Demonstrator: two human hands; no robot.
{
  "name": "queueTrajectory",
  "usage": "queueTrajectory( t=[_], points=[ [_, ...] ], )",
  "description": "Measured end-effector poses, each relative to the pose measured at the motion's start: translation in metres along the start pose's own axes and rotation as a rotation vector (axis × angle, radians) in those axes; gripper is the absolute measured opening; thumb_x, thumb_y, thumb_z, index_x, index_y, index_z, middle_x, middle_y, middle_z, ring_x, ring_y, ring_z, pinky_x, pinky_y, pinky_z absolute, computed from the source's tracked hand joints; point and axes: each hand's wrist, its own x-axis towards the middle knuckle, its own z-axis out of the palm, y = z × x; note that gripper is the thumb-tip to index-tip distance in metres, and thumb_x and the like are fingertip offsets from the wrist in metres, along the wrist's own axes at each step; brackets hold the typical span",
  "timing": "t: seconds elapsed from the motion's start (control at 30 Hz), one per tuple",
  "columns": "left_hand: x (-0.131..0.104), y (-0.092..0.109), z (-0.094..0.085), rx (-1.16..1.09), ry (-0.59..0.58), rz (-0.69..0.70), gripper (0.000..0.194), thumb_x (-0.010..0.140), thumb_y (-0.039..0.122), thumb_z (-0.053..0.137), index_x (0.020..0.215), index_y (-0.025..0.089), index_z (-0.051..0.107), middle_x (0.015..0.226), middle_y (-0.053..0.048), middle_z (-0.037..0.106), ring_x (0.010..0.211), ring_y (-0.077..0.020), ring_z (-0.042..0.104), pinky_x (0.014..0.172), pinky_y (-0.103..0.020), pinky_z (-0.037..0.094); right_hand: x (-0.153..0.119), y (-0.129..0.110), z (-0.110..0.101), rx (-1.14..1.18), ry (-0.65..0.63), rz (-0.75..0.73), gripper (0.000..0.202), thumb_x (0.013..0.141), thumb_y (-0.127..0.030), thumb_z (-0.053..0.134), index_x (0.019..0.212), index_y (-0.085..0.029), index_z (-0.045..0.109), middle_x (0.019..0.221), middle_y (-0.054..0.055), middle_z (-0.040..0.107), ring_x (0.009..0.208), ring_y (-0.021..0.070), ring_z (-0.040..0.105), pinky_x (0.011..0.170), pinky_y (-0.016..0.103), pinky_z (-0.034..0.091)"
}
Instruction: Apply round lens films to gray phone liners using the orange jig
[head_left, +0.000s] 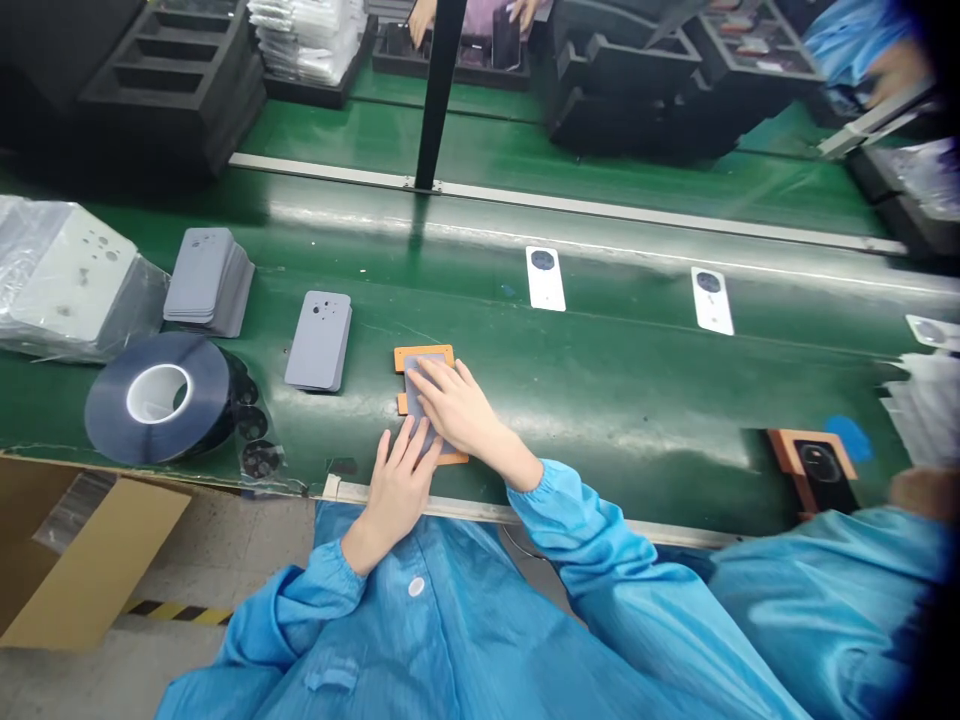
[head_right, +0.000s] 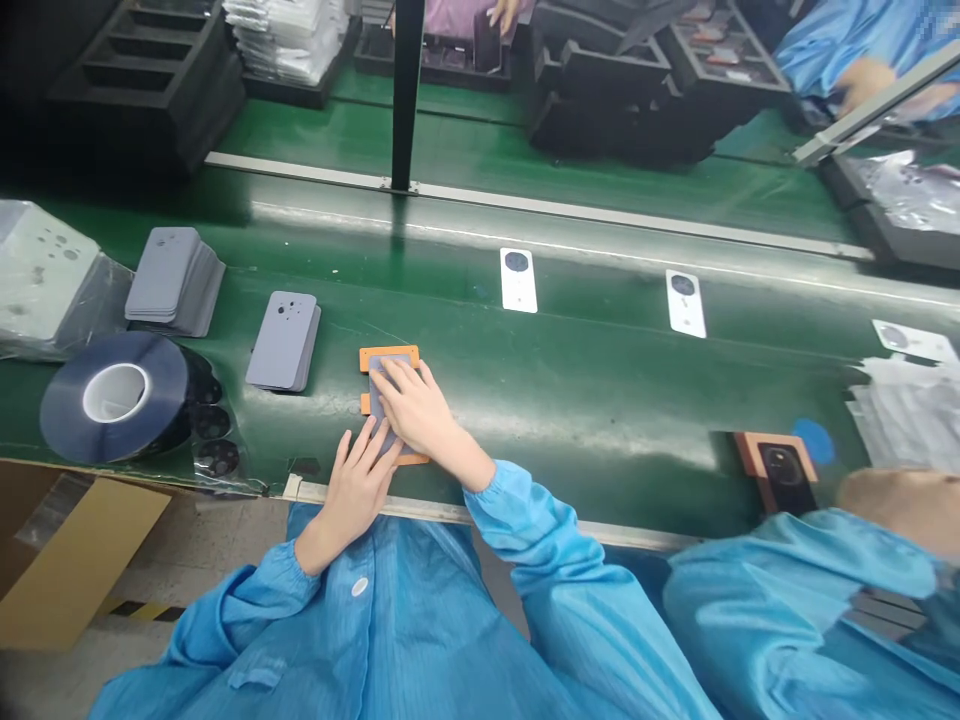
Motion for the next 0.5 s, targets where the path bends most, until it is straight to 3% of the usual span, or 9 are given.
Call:
queueTrajectory(
  t=[0.13, 0.33, 0.43, 0.5],
  points=[
    [0.000, -0.001, 0.001, -0.026, -0.004, -0.003, 0.050, 0.098, 0.011, 0.052, 0.147, 0.019, 0.059, 0.165, -0.016, 0.045, 0.159, -0.0348, 0.031, 0.125, -0.062, 0.032, -0.002, -0.008, 0.005, 0.009, -0.016, 0.033, 0.047, 0.111, -0.033, 0.037, 0.151, -0.019, 0.057, 0.165, 0.014, 0.046, 0.154, 0.0356, 0.039, 0.126, 0.063, 0.027],
    [0.001, 0.000, 0.000, -0.056, 0.006, -0.039, 0.050, 0.102, 0.014, 0.049, 0.151, 0.019, 0.055, 0.166, -0.015, 0.044, 0.159, -0.0339, 0.032, 0.123, -0.060, 0.037, -0.001, 0.002, -0.007, 0.169, -0.032, 0.049, 0.045, 0.111, -0.032, 0.037, 0.148, -0.021, 0.060, 0.162, 0.012, 0.050, 0.152, 0.0319, 0.043, 0.126, 0.065, 0.025],
    [0.003, 0.002, -0.002, -0.086, 0.016, -0.066, 0.044, 0.103, 0.016, 0.048, 0.146, 0.020, 0.059, 0.164, -0.013, 0.047, 0.157, -0.0328, 0.036, 0.121, -0.060, 0.039, -0.010, 0.008, -0.006, 0.233, 0.143, 0.198, 0.043, 0.109, -0.035, 0.039, 0.134, -0.018, 0.070, 0.147, 0.016, 0.063, 0.137, 0.0307, 0.057, 0.123, 0.060, 0.034],
    [0.003, 0.002, -0.002, -0.116, 0.014, -0.084, 0.043, 0.103, 0.016, 0.048, 0.145, 0.021, 0.060, 0.164, -0.013, 0.048, 0.157, -0.0324, 0.037, 0.121, -0.060, 0.039, -0.018, 0.012, -0.001, 0.220, 0.274, 0.331, 0.042, 0.106, -0.040, 0.047, 0.125, -0.013, 0.074, 0.141, 0.021, 0.064, 0.133, 0.0344, 0.059, 0.118, 0.058, 0.041]
  ],
)
